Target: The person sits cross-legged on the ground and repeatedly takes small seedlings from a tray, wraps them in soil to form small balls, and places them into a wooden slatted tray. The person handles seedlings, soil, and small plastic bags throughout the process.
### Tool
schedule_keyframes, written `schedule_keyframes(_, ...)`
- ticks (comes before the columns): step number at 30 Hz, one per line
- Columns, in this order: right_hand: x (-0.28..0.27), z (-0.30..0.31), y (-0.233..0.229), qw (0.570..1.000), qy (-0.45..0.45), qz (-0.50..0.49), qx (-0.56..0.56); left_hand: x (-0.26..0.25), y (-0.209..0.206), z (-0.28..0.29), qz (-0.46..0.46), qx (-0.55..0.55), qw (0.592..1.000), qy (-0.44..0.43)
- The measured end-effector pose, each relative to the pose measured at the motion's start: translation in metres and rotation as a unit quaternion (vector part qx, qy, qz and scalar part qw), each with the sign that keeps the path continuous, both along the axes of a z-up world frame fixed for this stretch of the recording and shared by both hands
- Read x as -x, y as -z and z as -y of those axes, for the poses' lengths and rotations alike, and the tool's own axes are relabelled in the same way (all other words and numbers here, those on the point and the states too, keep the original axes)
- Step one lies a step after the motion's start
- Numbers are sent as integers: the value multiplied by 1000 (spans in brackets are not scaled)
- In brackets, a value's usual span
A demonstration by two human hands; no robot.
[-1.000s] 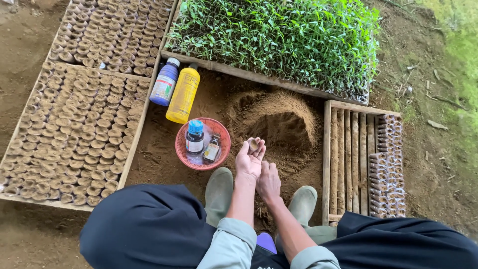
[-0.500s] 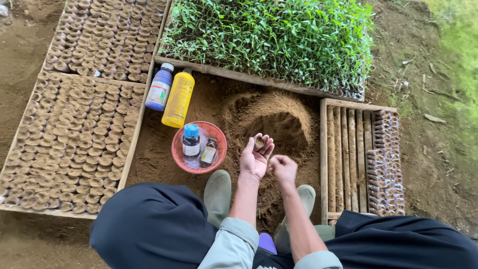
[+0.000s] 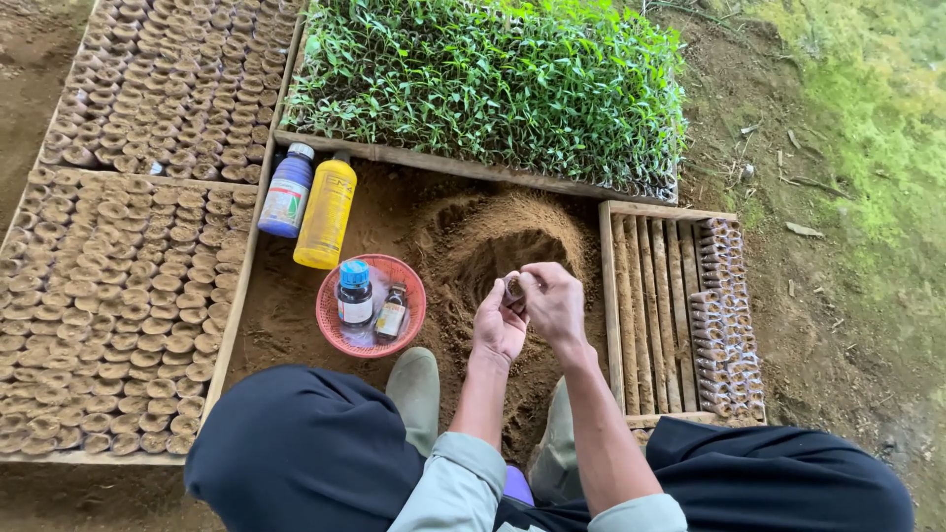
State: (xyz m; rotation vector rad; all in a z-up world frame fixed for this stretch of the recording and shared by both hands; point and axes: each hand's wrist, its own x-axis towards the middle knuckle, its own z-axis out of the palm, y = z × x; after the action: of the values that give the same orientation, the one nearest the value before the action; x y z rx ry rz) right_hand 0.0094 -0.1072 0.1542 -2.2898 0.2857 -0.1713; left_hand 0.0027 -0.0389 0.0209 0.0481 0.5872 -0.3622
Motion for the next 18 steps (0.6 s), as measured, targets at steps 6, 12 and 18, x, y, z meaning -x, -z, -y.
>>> schedule_keyframes(6,15,-4,10,989,102,-29,-105,3,-17,4,18,23,1000,-4)
schedule_keyframes(12,21,-1,2,985,120,-33,-118,7,2,15,14,33,999,2)
schedule_keyframes(18,23,5,-9,981,131,-41,-139,7,28,24,-42,-7,999,28)
